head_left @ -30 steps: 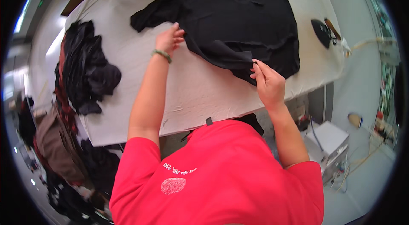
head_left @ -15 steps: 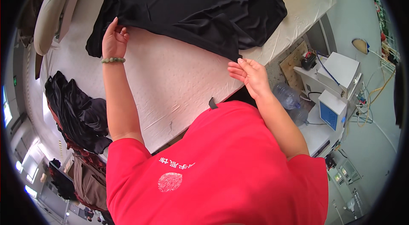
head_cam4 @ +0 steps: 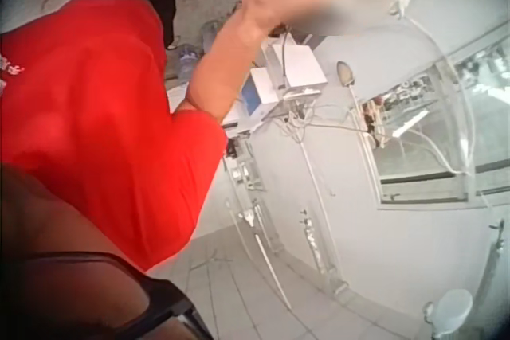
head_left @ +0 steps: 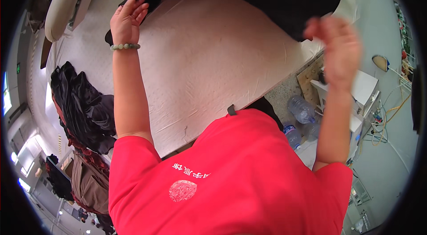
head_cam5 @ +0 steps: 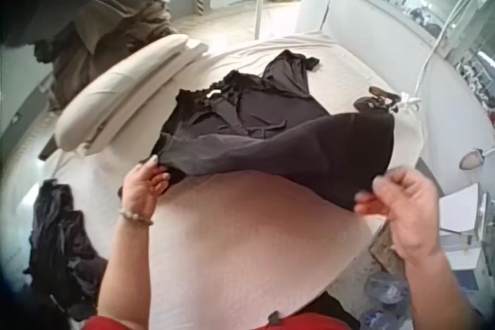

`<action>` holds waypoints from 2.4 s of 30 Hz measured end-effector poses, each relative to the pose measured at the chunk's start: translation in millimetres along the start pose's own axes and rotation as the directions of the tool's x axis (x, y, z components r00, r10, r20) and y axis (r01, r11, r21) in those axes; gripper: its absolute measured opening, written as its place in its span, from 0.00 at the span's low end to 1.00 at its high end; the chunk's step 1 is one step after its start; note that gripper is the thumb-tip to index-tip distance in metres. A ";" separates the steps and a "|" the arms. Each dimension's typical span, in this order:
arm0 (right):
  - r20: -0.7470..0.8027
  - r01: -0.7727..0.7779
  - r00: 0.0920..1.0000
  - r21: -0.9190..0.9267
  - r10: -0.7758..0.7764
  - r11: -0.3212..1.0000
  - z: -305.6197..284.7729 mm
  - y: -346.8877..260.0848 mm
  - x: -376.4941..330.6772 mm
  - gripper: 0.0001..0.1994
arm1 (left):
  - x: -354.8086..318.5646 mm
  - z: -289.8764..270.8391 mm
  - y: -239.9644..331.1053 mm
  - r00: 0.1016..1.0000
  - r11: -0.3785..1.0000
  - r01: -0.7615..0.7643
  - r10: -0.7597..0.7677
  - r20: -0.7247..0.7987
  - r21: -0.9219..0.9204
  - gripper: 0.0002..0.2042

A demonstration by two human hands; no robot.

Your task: Ironing a black button-down shirt on a professional pressing table in a factory.

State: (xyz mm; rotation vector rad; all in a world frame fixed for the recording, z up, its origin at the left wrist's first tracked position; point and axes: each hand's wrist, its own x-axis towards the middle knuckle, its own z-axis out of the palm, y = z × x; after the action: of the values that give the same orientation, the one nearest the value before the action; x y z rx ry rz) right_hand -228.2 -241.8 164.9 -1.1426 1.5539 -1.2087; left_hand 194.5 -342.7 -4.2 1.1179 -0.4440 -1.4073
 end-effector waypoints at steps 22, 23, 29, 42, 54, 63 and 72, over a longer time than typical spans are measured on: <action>0.162 -0.691 0.722 0.115 0.673 0.714 28.9 181.7 -145.6 0.08 | -8.1 -43.1 -31.0 0.924 0.106 -0.225 0.340 0.177 0.969 0.13; 0.164 -0.693 0.720 0.112 0.674 0.712 29.5 184.6 -145.8 0.08 | -10.3 -41.3 -32.9 0.900 0.023 -0.236 0.382 0.210 0.971 0.13; 0.136 -0.638 0.746 -0.137 0.652 0.758 43.6 189.5 -140.5 0.07 | -13.0 -50.8 -63.1 0.743 -0.145 -0.314 0.578 0.337 0.938 0.13; 0.590 0.685 0.719 -0.515 -0.366 0.516 142.2 130.3 -11.9 0.20 | -86.7 -11.5 -105.6 0.679 -0.175 -0.466 0.559 0.477 0.868 0.27; 0.835 0.884 0.445 -0.352 -0.323 0.309 126.9 185.2 -6.5 0.27 | -118.5 6.8 -138.4 0.813 -0.148 -0.355 0.440 0.383 0.923 0.41; 0.797 0.837 0.536 -0.459 -0.277 0.299 45.5 191.8 -46.6 0.28 | -204.2 63.0 -181.0 0.873 -0.050 -0.409 0.268 0.407 0.911 0.46; 0.827 0.872 0.458 -0.347 -0.326 0.344 25.5 197.3 -40.0 0.30 | -254.9 89.7 -200.5 0.933 -0.115 -0.312 0.149 0.327 0.943 0.55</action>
State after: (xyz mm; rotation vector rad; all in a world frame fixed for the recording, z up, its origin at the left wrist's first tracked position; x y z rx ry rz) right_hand -226.1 -184.8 -29.9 -2.6617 0.9811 -0.3545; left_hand -36.3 -99.8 -35.2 1.9877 -1.9773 -0.5361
